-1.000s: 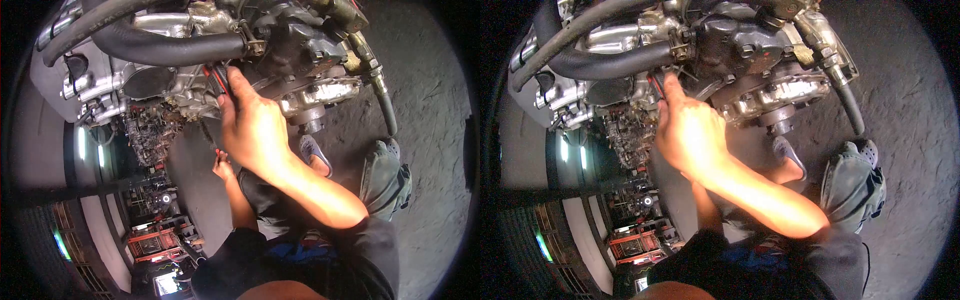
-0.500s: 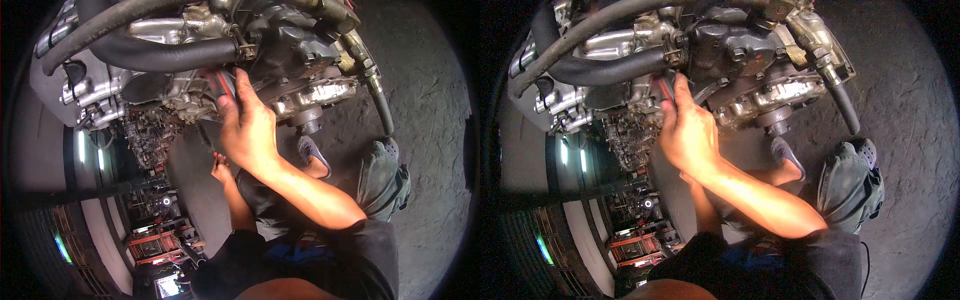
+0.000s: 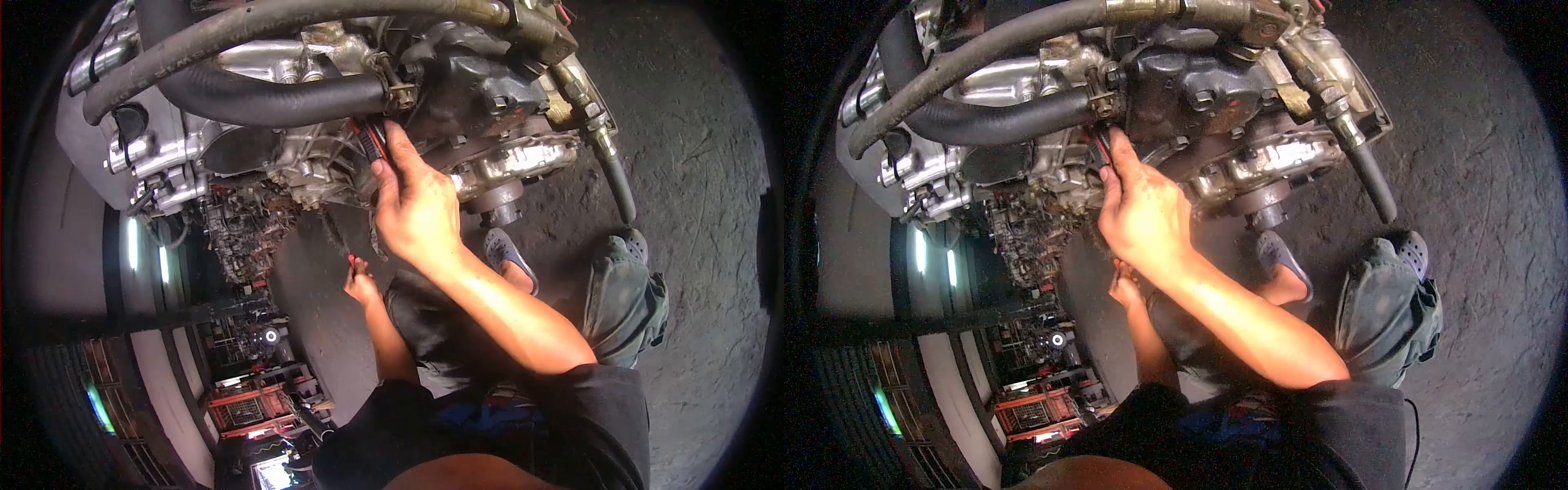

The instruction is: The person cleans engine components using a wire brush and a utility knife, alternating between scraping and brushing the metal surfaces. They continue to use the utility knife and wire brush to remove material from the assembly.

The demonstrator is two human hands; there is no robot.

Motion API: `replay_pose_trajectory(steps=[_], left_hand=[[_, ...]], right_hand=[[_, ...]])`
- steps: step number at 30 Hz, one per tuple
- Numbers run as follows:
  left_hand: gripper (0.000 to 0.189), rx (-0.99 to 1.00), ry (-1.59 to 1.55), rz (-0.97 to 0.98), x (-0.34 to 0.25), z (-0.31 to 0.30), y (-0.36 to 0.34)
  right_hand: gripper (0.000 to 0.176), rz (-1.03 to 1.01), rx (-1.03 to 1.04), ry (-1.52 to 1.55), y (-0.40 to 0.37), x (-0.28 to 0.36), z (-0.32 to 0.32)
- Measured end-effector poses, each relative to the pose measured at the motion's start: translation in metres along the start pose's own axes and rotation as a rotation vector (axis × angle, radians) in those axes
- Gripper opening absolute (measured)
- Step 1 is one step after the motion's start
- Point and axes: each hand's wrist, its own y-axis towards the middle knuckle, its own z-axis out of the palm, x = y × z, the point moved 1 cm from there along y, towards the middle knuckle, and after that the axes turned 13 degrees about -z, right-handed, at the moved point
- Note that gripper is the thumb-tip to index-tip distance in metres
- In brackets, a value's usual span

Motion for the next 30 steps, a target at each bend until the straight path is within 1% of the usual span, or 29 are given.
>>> replay_pose_trajectory(steps=[2, 3, 6, 8, 10, 12, 13, 14, 15, 16, 17, 18, 20, 21, 22, 23, 24, 26, 28, 30], left_hand=[[0.024, -0.013, 0.001, -0.014, -0.005, 0.002, -0.007], [0.025, -0.015, -0.007, -0.020, -0.006, 0.004, -0.009], [0.027, -0.015, -0.031, -0.041, -0.010, 0.003, -0.015], [0.030, -0.002, -0.044, -0.057, -0.011, -0.002, -0.017], [0.032, -0.009, -0.061, 0.018, -0.005, -0.012, -0.012], [0.031, 0.027, -0.056, 0.100, 0.002, -0.023, -0.014], [0.029, 0.032, -0.121, 0.137, -0.002, -0.023, -0.026], [0.027, 0.034, -0.194, 0.167, -0.003, -0.023, -0.039], [0.023, 0.093, -0.192, 0.185, -0.005, -0.025, -0.052], [0.021, 0.177, -0.114, 0.211, -0.010, -0.029, -0.063], [0.021, 0.225, -0.068, 0.316, -0.017, -0.025, -0.070], [0.020, 0.267, -0.026, 0.415, -0.025, -0.018, -0.078], [0.020, 0.375, 0.159, 0.636, -0.074, -0.007, -0.111], [0.021, 0.483, 0.092, 0.620, -0.095, 0.002, -0.125], [0.022, 0.591, 0.029, 0.605, -0.111, 0.012, -0.136], [0.022, 0.645, 0.014, 0.572, -0.118, 0.022, -0.141], [0.022, 0.704, 0.001, 0.548, -0.125, 0.031, -0.145], [0.027, 0.755, -0.028, 0.605, -0.146, 0.045, -0.160], [0.027, 0.779, -0.035, 0.657, -0.152, 0.062, -0.163], [0.026, 0.731, 0.098, 0.716, -0.166, 0.075, -0.165]], right_hand=[[0.045, -0.011, -0.015, 0.005, -0.002, -0.004, 0.000], [0.045, 0.021, 0.014, 0.010, -0.004, -0.003, 0.001], [0.046, -0.047, -0.036, 0.049, -0.008, -0.006, 0.006], [0.047, -0.097, -0.055, 0.021, -0.010, -0.009, 0.008], [0.049, -0.171, -0.077, -0.015, -0.011, -0.013, 0.008], [0.048, -0.098, -0.008, -0.011, -0.014, -0.012, 0.001], [0.048, -0.209, -0.040, -0.073, -0.014, -0.015, 0.000], [0.048, -0.160, 0.007, -0.096, -0.018, -0.015, -0.005], [0.047, -0.183, 0.007, -0.131, -0.020, -0.016, -0.011], [0.047, -0.208, 0.013, -0.167, -0.022, -0.018, -0.016], [0.047, -0.179, 0.021, -0.133, -0.024, -0.020, -0.021], [0.046, -0.199, 0.025, -0.207, -0.027, -0.025, -0.027], [0.046, -0.108, 0.051, -0.155, -0.031, -0.034, -0.038], [0.046, -0.286, 0.048, -0.309, -0.032, -0.052, -0.047], [0.045, -0.206, 0.073, -0.266, -0.035, -0.047, -0.052], [0.044, -0.124, 0.096, -0.227, -0.038, -0.042, -0.058], [0.044, -0.324, 0.111, -0.321, -0.039, -0.054, -0.069], [0.047, -0.045, 0.188, -0.405, -0.052, -0.030, -0.084], [0.049, 0.022, 0.267, -0.522, -0.064, -0.030, -0.104], [0.049, -0.028, 0.255, -0.551, -0.077, -0.055, -0.122]])
